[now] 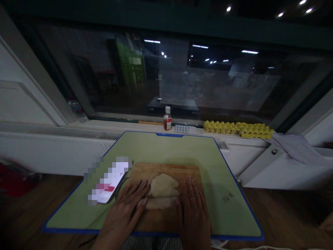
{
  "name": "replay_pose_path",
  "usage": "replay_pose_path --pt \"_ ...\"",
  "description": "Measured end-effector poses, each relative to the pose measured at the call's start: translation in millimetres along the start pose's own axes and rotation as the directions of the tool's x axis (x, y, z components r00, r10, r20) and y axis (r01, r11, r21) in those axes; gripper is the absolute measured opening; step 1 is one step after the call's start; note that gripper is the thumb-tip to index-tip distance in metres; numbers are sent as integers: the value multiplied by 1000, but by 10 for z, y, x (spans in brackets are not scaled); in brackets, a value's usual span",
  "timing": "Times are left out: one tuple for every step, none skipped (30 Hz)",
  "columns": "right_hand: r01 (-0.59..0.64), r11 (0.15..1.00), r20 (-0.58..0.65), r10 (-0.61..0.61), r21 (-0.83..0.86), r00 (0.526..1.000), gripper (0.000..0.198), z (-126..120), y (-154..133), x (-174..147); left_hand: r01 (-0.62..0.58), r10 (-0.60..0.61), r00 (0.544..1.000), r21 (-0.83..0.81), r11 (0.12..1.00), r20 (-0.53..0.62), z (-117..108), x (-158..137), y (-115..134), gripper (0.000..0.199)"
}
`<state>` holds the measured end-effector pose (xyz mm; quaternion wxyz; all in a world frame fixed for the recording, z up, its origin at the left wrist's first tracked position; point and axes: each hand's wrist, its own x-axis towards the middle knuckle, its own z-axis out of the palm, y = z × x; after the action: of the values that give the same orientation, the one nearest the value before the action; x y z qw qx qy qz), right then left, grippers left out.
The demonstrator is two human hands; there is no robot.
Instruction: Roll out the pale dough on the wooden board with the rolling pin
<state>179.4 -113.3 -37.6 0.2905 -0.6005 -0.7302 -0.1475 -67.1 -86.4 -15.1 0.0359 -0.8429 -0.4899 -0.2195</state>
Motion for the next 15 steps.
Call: replay_pose_path --pt "-9 1000 24 9 9 1000 50 -10 5 7 14 -14 1000 5 1000 -5 18 18 -5 44" --pt "-18 1000 53 17 18 998 49 -18 14 24 27 -27 1000 6 1000 -11 37 41 -12 46" --pt "-27 999 86 24 28 996 48 -23 25 53 39 -39 999 4 999 -15 56 68 -22 47" --pt "-34 999 115 30 35 993 47 -25 37 92 51 -51 999 3 999 -18 74 99 -34 48" --pt "-43 998 137 37 39 990 46 -22 51 139 66 -66 998 6 998 -19 89 131 -46 49" --pt "-51 998 155 44 42 987 46 -13 63 193 85 -85 996 13 996 -17 102 167 -59 49" --pt "-66 997 155 60 36 986 45 3 74 251 104 -103 995 21 994 -14 111 206 -71 49" --pt "-80 996 157 75 27 985 45 25 82 309 120 -119 993 29 992 -13 115 248 -82 49" --pt "-71 997 159 67 16 985 43 52 86 365 131 -131 991 35 991 -13 116 293 -91 49" --pt "-55 998 159 54 0 986 42 82 86 415 140 -140 990 40 989 -14 112 340 -97 50" --pt "-43 999 161 46 -22 986 41 113 81 458 147 -146 989 44 988 -16 106 388 -102 50" --pt "-41 998 160 48 -47 986 40 143 74 491 154 -153 988 48 987 -18 98 434 -105 50" --pt "-50 996 158 61 -74 986 39 168 64 514 162 -161 987 52 985 -18 90 476 -106 50" --pt "-69 993 151 84 -98 985 38 188 55 527 172 -172 985 55 984 -14 82 510 -106 50" --pt "-91 989 139 107 -116 985 39 201 47 529 181 -180 984 57 982 -10 77 534 -105 49"
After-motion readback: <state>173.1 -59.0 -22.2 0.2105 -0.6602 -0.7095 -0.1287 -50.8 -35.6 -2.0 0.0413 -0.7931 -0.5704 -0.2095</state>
